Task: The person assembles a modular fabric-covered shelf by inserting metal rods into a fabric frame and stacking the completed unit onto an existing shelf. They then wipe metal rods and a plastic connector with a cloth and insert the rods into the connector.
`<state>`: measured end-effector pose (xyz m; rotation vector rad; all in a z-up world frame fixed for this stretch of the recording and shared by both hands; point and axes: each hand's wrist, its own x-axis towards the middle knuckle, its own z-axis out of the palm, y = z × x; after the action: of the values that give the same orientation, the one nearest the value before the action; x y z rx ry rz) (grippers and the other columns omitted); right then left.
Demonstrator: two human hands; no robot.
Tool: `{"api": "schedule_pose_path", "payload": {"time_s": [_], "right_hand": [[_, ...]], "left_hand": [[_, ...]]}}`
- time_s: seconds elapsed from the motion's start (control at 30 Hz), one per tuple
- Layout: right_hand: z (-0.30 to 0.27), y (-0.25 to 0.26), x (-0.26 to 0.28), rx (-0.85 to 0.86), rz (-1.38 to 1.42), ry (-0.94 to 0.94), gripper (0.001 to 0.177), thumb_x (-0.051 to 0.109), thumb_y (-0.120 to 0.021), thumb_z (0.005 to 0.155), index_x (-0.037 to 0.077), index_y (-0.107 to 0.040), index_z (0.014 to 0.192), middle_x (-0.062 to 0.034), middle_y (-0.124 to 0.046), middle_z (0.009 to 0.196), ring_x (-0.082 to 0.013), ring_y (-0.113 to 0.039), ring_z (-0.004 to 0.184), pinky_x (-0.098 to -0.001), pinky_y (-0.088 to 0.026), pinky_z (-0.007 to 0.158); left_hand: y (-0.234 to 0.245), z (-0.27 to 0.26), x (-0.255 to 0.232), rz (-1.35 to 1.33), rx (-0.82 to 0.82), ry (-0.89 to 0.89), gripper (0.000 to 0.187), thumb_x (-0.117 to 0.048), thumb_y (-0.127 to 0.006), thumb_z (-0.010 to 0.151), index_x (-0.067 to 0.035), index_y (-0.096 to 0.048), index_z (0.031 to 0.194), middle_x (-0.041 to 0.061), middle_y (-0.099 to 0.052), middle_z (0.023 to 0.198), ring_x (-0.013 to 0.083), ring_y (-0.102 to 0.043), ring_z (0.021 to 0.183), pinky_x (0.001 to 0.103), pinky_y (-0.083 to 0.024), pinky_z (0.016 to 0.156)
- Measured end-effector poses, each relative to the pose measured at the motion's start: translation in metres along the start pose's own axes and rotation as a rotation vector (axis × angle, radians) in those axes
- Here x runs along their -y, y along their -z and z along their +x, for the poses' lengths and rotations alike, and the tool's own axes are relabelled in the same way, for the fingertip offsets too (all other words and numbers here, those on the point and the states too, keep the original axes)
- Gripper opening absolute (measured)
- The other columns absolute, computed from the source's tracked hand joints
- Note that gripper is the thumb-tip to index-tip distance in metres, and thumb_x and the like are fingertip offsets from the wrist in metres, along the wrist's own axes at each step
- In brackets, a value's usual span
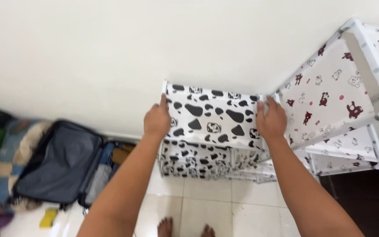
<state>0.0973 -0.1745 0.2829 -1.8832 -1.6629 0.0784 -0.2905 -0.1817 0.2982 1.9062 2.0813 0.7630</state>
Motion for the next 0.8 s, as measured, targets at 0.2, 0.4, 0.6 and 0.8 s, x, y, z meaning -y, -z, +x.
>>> {"api": "schedule_pose_path", "payload": {"time_s": [0.2, 0.4, 0.6, 0.8], "right_hand": [[0.044, -0.026, 0.021, 0.141, -0.056, 0.238, 0.076, 0.057, -0.038, 0.108, 0.000, -0.038, 0.158, -0.0276, -0.034, 0.160, -0.0513, -0.037, 0.141, -0.0535, -0.027, 0.118], [0.038, -0.040, 0.028, 0.179, 0.028, 0.102, 0.084, 0.064, -0.035, 0.102, 0.000, -0.032, 0.157, -0.0230, -0.024, 0.167, -0.0450, -0.038, 0.145, -0.0482, -0.034, 0.116], [0.031, -0.025, 0.027, 0.222, 0.114, 0.012, 0.091, 0.069, -0.029, 0.100, 0.001, -0.027, 0.160, -0.0162, -0.020, 0.170, -0.0431, -0.041, 0.144, -0.0483, -0.039, 0.113], [0.037, -0.021, 0.035, 0.290, 0.030, -0.008, 0.101, 0.078, -0.028, 0.093, 0.004, -0.022, 0.162, -0.0126, -0.012, 0.173, -0.0440, -0.046, 0.139, -0.0487, -0.043, 0.109]], "left_hand": [[0.008, 0.009, -0.001, 0.082, -0.050, -0.057, 0.044, -0.032, -0.058, 0.098, -0.002, -0.054, 0.130, 0.024, -0.066, 0.111, 0.0432, -0.066, 0.097, 0.053, -0.055, 0.081], [0.014, 0.024, 0.003, -0.065, 0.029, 0.025, 0.069, -0.044, -0.050, 0.105, 0.000, -0.026, 0.153, 0.027, -0.064, 0.124, 0.0448, -0.066, 0.107, 0.051, -0.053, 0.092], [0.014, 0.020, -0.010, 0.017, 0.101, 0.055, 0.088, -0.062, -0.049, 0.099, -0.018, -0.009, 0.164, 0.029, -0.062, 0.128, 0.0449, -0.064, 0.110, 0.049, -0.051, 0.093], [0.032, 0.026, -0.027, 0.078, 0.256, 0.170, 0.090, -0.065, -0.044, 0.097, -0.022, -0.007, 0.167, 0.019, -0.074, 0.097, 0.0358, -0.072, 0.093, 0.045, -0.057, 0.084]]}}
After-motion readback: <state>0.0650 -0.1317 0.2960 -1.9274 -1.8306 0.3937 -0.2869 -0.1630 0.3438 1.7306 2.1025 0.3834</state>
